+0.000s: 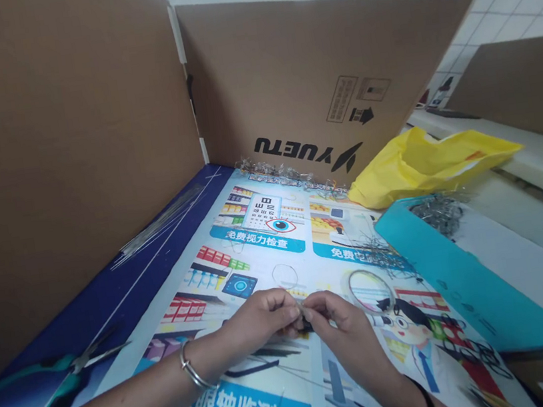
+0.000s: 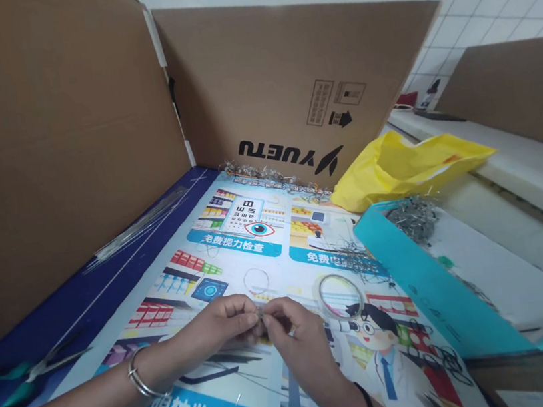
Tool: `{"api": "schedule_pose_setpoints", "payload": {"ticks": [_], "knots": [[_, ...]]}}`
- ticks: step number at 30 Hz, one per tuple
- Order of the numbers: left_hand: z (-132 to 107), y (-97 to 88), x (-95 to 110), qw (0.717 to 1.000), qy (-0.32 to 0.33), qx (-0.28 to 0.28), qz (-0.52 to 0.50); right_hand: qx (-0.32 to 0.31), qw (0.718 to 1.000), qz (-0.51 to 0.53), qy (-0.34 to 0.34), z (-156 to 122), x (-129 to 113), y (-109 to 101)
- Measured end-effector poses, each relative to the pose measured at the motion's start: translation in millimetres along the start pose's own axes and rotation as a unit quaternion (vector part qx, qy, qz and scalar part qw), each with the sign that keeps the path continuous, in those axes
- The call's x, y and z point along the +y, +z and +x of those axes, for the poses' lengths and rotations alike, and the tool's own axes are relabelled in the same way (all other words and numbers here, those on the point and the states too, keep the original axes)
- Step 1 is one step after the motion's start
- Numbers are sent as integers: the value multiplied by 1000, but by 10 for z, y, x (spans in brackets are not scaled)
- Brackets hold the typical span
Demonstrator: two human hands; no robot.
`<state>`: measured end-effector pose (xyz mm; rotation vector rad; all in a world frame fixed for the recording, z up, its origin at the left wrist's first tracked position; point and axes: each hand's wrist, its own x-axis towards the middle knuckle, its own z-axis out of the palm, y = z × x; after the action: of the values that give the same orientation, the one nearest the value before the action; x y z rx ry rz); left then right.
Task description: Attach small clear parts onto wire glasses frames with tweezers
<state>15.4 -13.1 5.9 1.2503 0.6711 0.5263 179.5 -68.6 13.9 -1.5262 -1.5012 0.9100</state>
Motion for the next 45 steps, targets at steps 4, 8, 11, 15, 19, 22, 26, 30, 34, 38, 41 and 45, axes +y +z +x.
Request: {"api": "schedule_pose_setpoints", "payload": {"ticks": [4, 8, 11, 15, 19, 22, 26, 30, 34, 38, 41, 45], "knots": [[-19, 35, 34, 996, 8, 38, 75, -46, 999, 19, -7, 4, 5, -1], [-37, 71, 59, 982, 15, 90, 166, -31, 998, -24, -39, 14, 10, 3], [-38, 83, 73, 973, 23, 108, 203, -15, 998, -36, -48, 17, 4, 12], [-39, 83, 94, 962, 32, 116, 246, -14, 1000, 2, -18, 17, -4, 46], [-44, 79, 99, 958, 38, 111, 262, -13, 1000, -2, -20, 19, 16, 78], [-40, 77, 96, 957, 36, 113, 266, 1, 999, -30, -44, 14, 41, 82], [-36, 88, 73, 957, 39, 115, 262, 28, 990, -94, -101, 14, 60, 77], [-40, 121, 28, 958, 62, 136, 246, 52, 982, -123, -133, 30, 50, 81], [-41, 143, 10, 959, 74, 157, 225, 57, 982, -125, -126, 27, 38, 96], [-38, 151, 19, 957, 76, 181, 213, 55, 986, -120, -102, 7, 45, 124], [-27, 161, 2, 958, 71, 194, 199, 58, 987, -112, -94, -2, 47, 147], [-2, 185, -72, 960, 68, 208, 173, 57, 990, -99, -85, -2, 48, 179]]}}
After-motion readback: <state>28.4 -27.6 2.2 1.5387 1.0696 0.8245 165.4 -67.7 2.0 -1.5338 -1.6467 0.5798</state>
